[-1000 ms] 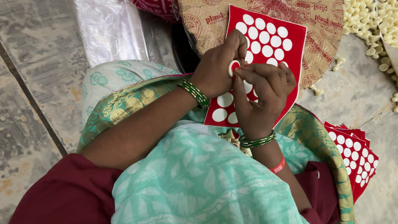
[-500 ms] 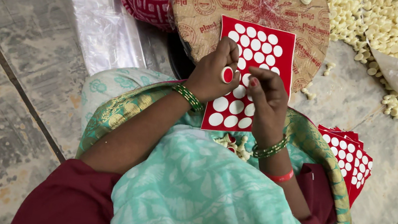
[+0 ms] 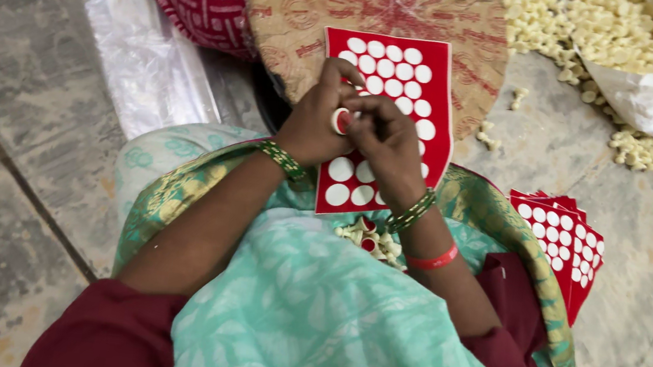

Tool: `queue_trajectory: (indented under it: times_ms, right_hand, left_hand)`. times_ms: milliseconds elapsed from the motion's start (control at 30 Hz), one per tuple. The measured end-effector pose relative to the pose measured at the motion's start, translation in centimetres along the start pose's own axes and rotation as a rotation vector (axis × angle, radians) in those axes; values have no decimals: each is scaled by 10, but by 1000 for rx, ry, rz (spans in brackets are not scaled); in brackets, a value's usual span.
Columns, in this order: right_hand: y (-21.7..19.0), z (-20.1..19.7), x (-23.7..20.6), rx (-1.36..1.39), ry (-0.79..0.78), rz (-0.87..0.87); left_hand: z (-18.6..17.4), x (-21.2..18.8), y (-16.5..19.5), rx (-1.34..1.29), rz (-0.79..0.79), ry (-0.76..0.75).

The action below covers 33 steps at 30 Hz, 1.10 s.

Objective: The person sits on the floor, peels white circular stickers one at a time from red sticker sheets, and presses them onto the red bases of white plastic game pieces. Finished pieces are stacked on a round printed board, and the person occasionally picks up new pieces from a pile.

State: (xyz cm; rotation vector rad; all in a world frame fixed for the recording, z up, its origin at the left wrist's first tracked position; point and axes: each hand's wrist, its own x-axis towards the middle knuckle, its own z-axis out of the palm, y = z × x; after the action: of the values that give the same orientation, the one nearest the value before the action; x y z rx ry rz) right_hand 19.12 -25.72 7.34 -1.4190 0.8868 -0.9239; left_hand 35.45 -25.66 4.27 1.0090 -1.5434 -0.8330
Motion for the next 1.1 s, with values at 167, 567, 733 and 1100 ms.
queue_trajectory:
  times_ms: [167,567,733,1100]
  right_hand:
    - [0,10,-12,-231,1,-66]
    - [-63,-96,-68,-668,-370,43]
    - [-80,-157,-62,-763,-359,189]
    - [8,-185,193,-751,327,-511]
  left_hand:
    - [-6,-8,-2,-148,70,-82]
    - [-10,3,11,26,-97,-176]
    - [-5,13,6,-64,-151,-98]
    - [4,28,-3,-157,-196,-24]
